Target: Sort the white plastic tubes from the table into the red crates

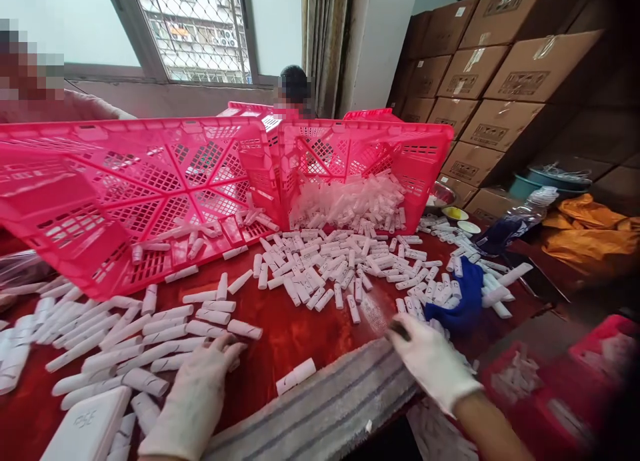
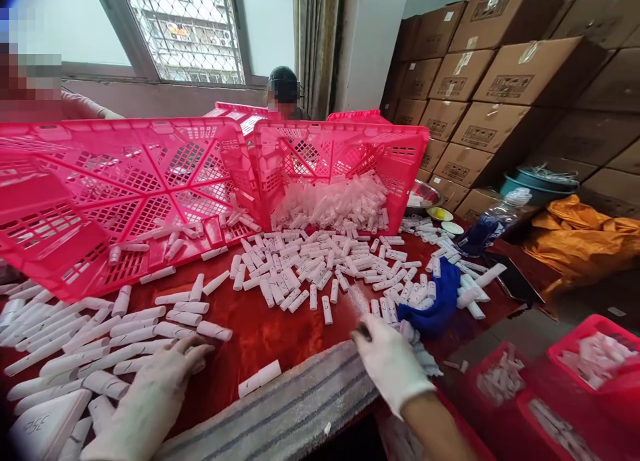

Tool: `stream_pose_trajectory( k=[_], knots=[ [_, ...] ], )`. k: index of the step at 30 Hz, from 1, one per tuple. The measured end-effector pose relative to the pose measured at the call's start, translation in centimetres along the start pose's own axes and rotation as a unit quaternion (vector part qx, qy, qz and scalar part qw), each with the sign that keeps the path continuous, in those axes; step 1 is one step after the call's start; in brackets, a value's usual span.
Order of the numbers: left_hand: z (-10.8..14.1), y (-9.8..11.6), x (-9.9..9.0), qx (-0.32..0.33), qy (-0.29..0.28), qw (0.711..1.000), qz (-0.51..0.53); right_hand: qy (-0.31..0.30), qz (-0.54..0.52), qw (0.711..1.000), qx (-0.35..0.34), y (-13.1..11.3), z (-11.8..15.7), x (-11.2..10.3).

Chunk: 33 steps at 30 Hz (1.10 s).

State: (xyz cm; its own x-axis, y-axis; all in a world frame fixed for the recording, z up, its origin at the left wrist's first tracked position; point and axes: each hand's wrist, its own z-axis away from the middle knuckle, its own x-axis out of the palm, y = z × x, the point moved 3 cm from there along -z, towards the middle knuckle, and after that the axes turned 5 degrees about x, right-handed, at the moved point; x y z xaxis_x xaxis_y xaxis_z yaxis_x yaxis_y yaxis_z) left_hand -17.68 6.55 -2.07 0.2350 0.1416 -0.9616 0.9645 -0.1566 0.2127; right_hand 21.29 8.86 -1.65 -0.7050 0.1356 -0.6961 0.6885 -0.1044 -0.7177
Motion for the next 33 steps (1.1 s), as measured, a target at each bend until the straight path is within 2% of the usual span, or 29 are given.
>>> stream_pose_trajectory(
  k=[3,4,6,7,8,10,12,13,14,15,16,17,18,20,22,24,25,26,30,31,32,33],
  knots=[
    [-0.5,2.5,0.3,0.044,-0.019,0.996,0.069,-0.024,0.099,0.995,-0.002,-4.3,-3.0,3.6],
    [-0.6,3.2,0.2,0.032,-0.007,0.993,0.114,-0.021,0.113,0.993,0.0,-5.2,-3.7,4.6],
    [-0.7,4.3,-0.1,-0.048,0.052,0.971,0.23,-0.017,0.122,0.992,-0.004,-6.2,-4.1,5.9],
    [-0.6,4.8,-0.4,-0.097,0.087,0.944,0.305,-0.016,0.121,0.992,-0.013,-6.5,-3.9,6.3],
    [-0.5,5.3,-0.5,-0.142,0.112,0.903,0.389,-0.016,0.122,0.992,-0.025,-6.7,-3.5,6.6],
    [-0.4,6.9,-0.4,-0.199,0.109,0.787,0.574,-0.03,0.059,0.997,-0.05,-6.8,-2.0,7.0],
    [-0.4,8.8,0.0,-0.232,0.067,0.648,0.723,-0.077,-0.107,0.989,-0.059,-6.8,-0.2,7.3],
    [-0.4,9.7,0.3,-0.249,0.047,0.592,0.765,-0.103,-0.204,0.972,-0.057,-6.8,0.6,7.5],
    [-0.3,10.6,0.7,-0.263,0.03,0.55,0.792,-0.123,-0.286,0.949,-0.051,-6.8,1.1,7.6],
    [-0.3,11.3,1.1,-0.267,0.018,0.525,0.808,-0.136,-0.34,0.929,-0.044,-6.8,1.5,7.7],
    [-0.2,12.0,1.5,-0.265,0.007,0.519,0.813,-0.143,-0.364,0.919,-0.039,-6.8,1.7,7.8],
    [-0.1,12.5,1.9,-0.256,-0.007,0.53,0.808,-0.145,-0.376,0.914,-0.036,-6.9,1.7,7.7],
    [0.1,13.0,2.1,-0.242,-0.02,0.554,0.796,-0.147,-0.382,0.912,-0.035,-7.0,1.6,7.5],
    [0.6,13.7,2.3,-0.215,-0.041,0.625,0.749,-0.148,-0.384,0.911,-0.035,-7.4,1.3,6.7],
    [1.1,14.0,2.2,-0.21,-0.067,0.683,0.697,-0.122,-0.377,0.917,-0.037,-7.8,1.1,5.6],
    [1.3,14.1,1.8,-0.205,-0.077,0.697,0.683,-0.086,-0.356,0.929,-0.049,-8.3,1.2,4.3],
    [1.4,14.1,1.6,-0.201,-0.083,0.688,0.692,-0.079,-0.344,0.933,-0.065,-8.6,1.4,3.8],
    [1.4,14.1,1.3,-0.196,-0.098,0.668,0.711,-0.084,-0.329,0.937,-0.086,-8.9,1.7,3.4],
    [1.8,15.2,0.8,-0.198,-0.23,0.533,0.79,-0.2,-0.251,0.933,-0.163,-10.2,2.9,2.7],
    [1.9,15.6,0.6,-0.198,-0.252,0.516,0.795,-0.228,-0.224,0.932,-0.168,-10.5,3.1,2.6],
    [1.9,16.0,0.5,-0.198,-0.254,0.517,0.793,-0.248,-0.198,0.933,-0.172,-10.7,3.4,2.7],
    [2.0,16.2,0.4,-0.199,-0.245,0.533,0.785,-0.258,-0.179,0.933,-0.176,-11.0,3.6,2.7]
  ],
)
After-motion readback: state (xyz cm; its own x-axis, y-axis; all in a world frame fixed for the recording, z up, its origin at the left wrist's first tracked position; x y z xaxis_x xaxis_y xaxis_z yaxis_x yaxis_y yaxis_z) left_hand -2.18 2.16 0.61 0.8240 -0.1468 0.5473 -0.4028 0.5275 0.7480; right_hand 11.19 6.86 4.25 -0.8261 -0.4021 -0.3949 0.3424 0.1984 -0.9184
